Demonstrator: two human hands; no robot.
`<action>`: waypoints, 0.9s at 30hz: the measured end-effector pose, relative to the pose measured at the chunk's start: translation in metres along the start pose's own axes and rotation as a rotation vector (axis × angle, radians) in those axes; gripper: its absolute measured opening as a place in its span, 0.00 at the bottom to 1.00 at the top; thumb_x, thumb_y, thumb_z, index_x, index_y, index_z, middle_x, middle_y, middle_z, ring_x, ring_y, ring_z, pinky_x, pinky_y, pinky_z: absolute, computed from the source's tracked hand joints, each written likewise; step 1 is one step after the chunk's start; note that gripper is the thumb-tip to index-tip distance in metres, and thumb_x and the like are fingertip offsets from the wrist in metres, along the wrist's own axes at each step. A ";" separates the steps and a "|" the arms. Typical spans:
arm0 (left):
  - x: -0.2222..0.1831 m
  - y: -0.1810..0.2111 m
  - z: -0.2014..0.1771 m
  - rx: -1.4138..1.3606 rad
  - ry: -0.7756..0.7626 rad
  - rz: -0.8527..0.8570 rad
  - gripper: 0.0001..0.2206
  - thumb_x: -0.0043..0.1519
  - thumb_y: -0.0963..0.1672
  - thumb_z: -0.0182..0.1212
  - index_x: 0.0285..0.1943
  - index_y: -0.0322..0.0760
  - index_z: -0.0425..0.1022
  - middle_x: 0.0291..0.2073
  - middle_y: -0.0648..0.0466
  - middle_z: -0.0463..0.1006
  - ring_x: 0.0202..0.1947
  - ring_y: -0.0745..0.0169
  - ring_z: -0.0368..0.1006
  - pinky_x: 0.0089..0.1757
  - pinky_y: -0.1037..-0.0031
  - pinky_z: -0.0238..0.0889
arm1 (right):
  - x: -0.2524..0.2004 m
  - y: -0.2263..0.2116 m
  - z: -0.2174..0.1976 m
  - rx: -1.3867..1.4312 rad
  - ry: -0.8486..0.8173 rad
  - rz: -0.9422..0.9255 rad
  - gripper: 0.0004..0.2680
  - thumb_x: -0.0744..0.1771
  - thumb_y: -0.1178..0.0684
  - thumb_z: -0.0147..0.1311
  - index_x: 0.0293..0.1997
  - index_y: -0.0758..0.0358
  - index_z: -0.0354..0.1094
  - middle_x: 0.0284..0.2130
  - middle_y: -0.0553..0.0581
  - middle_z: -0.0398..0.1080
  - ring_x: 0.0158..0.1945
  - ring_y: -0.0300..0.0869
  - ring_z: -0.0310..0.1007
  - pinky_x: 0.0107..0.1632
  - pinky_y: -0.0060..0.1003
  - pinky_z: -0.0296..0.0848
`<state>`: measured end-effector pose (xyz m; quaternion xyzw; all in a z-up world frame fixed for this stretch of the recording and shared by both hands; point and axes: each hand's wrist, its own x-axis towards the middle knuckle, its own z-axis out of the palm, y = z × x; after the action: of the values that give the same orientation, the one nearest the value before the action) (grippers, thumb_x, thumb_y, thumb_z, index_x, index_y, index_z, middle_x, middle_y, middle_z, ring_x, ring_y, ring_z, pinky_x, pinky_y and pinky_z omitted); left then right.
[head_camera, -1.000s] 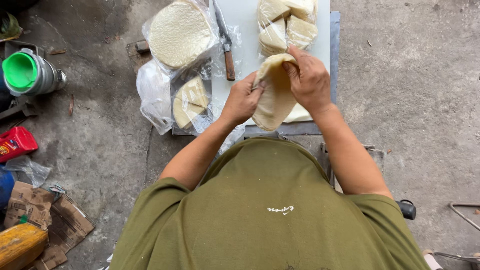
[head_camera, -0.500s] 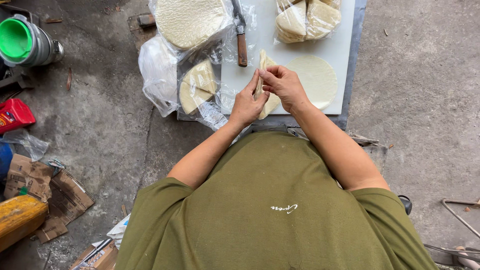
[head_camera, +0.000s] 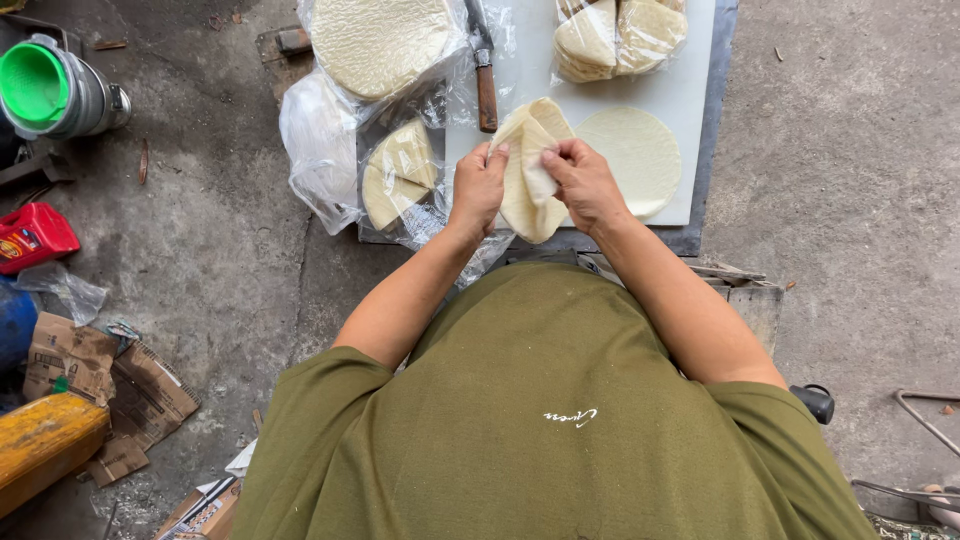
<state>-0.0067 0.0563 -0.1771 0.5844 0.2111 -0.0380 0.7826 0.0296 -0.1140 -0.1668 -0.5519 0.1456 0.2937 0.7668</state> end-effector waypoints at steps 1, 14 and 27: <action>-0.003 0.003 0.000 -0.033 -0.018 0.011 0.15 0.72 0.46 0.55 0.51 0.24 0.77 0.35 0.50 0.83 0.33 0.68 0.74 0.36 0.71 0.70 | -0.005 -0.006 -0.001 0.060 0.013 -0.007 0.08 0.69 0.55 0.56 0.50 0.67 0.64 0.41 0.56 0.72 0.43 0.37 0.76 0.49 0.33 0.81; -0.006 0.078 -0.001 0.572 -0.347 0.283 0.10 0.72 0.45 0.52 0.52 0.33 0.75 0.36 0.51 0.81 0.37 0.69 0.74 0.40 0.75 0.69 | -0.038 -0.043 0.000 -0.161 0.015 -0.248 0.09 0.71 0.49 0.54 0.49 0.66 0.69 0.31 0.48 0.72 0.31 0.32 0.69 0.35 0.26 0.71; 0.022 0.084 -0.025 0.134 -0.414 -0.019 0.11 0.71 0.44 0.56 0.52 0.29 0.76 0.37 0.56 0.80 0.36 0.74 0.73 0.41 0.80 0.70 | -0.031 -0.025 -0.055 -0.357 0.072 -0.459 0.09 0.72 0.49 0.57 0.49 0.65 0.72 0.33 0.45 0.71 0.37 0.29 0.66 0.43 0.23 0.68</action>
<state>0.0322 0.1098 -0.1155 0.6130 0.0483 -0.1786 0.7681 0.0263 -0.1792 -0.1502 -0.7067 -0.0099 0.1138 0.6983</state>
